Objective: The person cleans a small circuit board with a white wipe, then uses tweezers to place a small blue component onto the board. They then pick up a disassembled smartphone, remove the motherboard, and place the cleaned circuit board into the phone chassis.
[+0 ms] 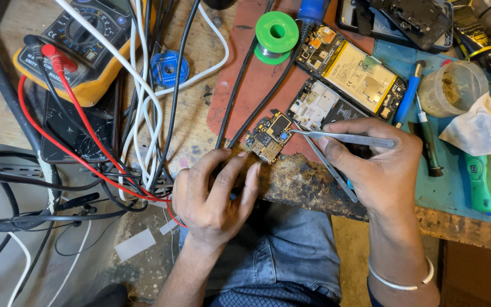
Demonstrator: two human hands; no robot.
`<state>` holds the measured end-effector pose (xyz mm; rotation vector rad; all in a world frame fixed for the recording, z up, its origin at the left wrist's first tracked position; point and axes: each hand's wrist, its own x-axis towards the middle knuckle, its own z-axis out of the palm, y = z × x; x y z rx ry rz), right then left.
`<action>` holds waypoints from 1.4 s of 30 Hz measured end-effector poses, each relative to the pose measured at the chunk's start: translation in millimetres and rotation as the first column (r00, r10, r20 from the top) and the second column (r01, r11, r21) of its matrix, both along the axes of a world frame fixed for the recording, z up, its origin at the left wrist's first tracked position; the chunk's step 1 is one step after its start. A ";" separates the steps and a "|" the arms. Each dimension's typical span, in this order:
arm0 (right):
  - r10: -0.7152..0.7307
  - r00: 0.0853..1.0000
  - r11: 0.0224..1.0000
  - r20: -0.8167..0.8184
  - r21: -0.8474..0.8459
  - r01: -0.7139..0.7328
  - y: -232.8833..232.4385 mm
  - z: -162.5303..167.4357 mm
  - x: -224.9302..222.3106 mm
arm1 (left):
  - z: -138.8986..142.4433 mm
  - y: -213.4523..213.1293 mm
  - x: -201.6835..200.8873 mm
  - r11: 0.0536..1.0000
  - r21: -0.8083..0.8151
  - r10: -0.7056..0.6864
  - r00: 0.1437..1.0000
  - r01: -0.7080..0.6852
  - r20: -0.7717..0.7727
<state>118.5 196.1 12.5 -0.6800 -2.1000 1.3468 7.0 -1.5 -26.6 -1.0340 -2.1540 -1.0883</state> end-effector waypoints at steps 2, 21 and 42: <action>0.005 1.000 1.000 -0.013 0.007 -0.005 -0.3 0.0 -0.6 | 0.2 -0.1 0.0 1.000 0.000 0.001 1.000 -0.001 0.001; -0.043 0.983 0.980 -0.180 0.185 0.076 -35.2 -6.2 20.3 | -1.2 -0.7 0.1 1.000 0.008 -0.013 1.000 0.013 0.014; -0.082 0.980 0.992 -0.180 0.076 0.097 -52.4 -22.3 14.6 | -2.0 -0.5 -0.3 1.000 -0.017 -0.006 1.000 0.006 0.007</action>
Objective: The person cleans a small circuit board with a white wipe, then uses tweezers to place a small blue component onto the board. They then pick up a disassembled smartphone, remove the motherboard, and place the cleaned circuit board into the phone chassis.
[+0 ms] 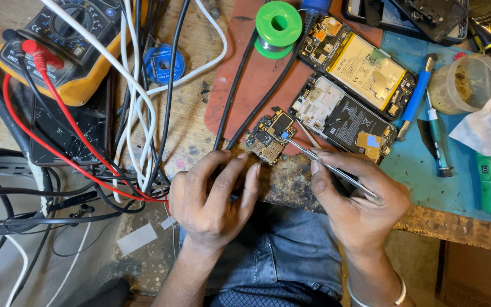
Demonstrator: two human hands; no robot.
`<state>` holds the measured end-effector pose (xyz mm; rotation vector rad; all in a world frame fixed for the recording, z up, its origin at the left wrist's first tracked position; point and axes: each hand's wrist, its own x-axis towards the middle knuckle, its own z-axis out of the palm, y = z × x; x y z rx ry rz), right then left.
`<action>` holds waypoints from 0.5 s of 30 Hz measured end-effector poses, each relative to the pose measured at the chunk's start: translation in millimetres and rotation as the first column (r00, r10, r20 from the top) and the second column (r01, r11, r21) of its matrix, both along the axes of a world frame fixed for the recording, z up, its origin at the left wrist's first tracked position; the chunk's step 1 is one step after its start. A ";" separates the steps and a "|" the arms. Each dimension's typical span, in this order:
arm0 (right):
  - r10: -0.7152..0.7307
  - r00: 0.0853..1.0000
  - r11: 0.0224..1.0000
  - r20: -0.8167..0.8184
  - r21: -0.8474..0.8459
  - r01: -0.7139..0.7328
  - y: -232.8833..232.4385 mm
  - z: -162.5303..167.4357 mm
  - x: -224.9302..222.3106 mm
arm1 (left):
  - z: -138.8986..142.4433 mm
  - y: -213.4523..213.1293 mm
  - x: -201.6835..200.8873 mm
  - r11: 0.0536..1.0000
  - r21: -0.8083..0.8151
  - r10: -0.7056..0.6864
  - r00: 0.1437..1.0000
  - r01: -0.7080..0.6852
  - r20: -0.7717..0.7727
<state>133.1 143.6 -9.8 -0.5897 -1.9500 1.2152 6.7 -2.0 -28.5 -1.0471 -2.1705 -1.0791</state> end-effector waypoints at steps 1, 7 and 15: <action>-0.001 1.000 1.000 0.000 -0.006 0.001 0.1 0.1 0.2 | -0.1 0.4 0.2 1.000 0.000 -0.002 1.000 0.002 0.002; -0.021 1.000 0.999 0.019 -0.028 0.021 -0.2 -0.2 -0.8 | 0.0 -0.3 0.2 1.000 0.004 -0.007 1.000 0.007 0.006; -0.048 0.999 0.999 0.023 -0.009 0.048 -0.2 -2.4 -0.8 | 0.6 -0.2 0.4 1.000 0.000 -0.004 1.000 0.004 0.006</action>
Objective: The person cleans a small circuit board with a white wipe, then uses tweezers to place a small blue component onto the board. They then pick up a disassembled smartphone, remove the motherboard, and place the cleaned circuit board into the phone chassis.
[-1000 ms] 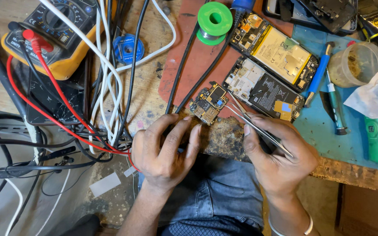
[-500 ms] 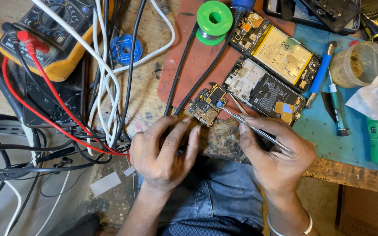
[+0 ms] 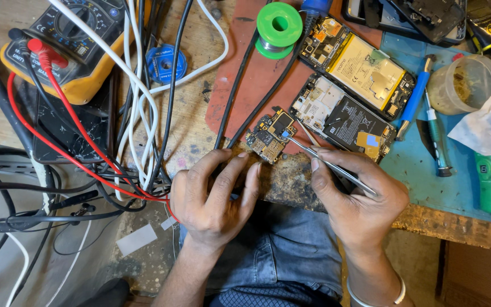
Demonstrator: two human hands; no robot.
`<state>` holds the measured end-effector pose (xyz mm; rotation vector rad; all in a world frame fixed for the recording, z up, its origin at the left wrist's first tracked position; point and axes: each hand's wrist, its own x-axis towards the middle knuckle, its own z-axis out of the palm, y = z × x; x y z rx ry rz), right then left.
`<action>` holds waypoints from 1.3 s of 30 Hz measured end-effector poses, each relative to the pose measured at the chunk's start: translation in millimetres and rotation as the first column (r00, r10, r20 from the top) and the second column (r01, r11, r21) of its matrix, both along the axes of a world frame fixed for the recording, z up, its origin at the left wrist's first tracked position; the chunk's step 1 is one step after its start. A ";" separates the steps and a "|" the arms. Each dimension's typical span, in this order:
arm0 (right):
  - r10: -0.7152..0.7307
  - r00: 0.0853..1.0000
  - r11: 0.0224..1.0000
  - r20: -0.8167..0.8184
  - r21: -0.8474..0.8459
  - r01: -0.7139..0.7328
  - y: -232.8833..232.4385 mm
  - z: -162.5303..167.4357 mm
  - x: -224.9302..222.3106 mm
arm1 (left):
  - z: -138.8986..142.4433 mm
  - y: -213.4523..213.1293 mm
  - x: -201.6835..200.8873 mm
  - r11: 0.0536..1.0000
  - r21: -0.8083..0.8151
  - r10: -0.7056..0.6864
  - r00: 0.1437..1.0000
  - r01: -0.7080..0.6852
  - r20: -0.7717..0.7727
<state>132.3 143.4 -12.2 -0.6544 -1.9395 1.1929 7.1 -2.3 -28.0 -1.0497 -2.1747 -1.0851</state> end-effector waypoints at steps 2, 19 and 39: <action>-0.001 1.000 1.000 -0.007 -0.017 0.001 0.0 -0.1 0.1 | 0.0 0.3 0.0 1.000 0.000 -0.002 1.000 0.002 0.001; 0.018 1.000 0.993 0.019 0.120 -0.020 -2.4 6.4 -2.6 | -0.6 -0.3 -0.3 1.000 -0.003 -0.003 1.000 0.003 -0.007; 0.004 1.000 0.992 0.006 0.127 -0.005 -4.8 8.4 -3.4 | -0.4 -0.6 -0.8 1.000 0.000 -0.011 1.000 0.011 -0.010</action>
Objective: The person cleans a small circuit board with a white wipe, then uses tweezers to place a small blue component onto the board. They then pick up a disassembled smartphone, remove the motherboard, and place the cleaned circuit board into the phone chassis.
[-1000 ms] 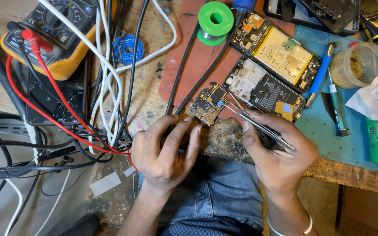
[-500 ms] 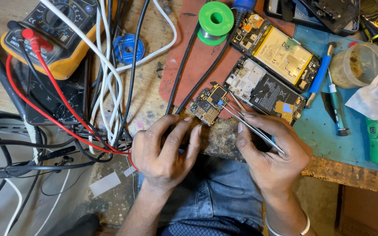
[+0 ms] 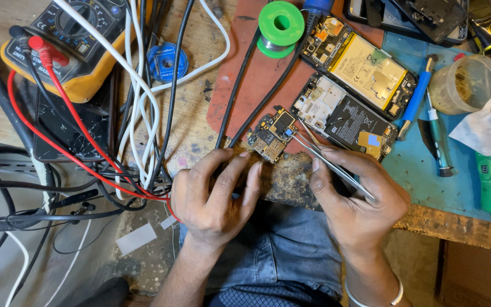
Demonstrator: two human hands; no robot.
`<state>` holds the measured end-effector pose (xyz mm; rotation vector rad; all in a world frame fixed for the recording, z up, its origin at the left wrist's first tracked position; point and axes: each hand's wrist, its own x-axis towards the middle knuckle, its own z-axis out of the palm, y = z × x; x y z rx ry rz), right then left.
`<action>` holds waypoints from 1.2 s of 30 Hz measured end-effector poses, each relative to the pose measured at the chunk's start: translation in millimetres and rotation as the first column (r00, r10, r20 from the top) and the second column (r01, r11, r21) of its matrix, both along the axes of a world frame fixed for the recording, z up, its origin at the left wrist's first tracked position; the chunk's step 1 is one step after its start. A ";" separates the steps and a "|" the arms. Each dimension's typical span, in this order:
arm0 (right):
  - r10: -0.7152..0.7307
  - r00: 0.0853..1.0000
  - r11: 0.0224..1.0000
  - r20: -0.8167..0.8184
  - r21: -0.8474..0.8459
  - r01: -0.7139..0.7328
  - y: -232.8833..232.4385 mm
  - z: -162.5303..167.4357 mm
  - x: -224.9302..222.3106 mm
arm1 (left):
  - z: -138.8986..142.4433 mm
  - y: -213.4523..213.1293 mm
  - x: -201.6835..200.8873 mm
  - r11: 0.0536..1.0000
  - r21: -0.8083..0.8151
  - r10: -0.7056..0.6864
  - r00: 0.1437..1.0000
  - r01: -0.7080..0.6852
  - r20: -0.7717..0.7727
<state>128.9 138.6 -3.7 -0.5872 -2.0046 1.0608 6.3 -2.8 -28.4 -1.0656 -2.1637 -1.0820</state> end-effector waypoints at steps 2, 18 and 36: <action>-0.013 1.000 1.000 0.019 -0.007 0.013 1.8 0.6 0.2 | 0.1 0.0 0.1 1.000 0.001 0.003 1.000 -0.003 0.003; 0.045 0.991 0.976 0.126 0.204 -0.070 11.9 18.1 -1.4 | -0.8 1.0 0.1 1.000 0.008 0.009 1.000 -0.009 0.005; -0.009 0.998 0.997 0.054 0.077 0.005 14.7 0.3 2.7 | -1.9 0.4 0.0 1.000 0.015 0.006 1.000 -0.006 0.000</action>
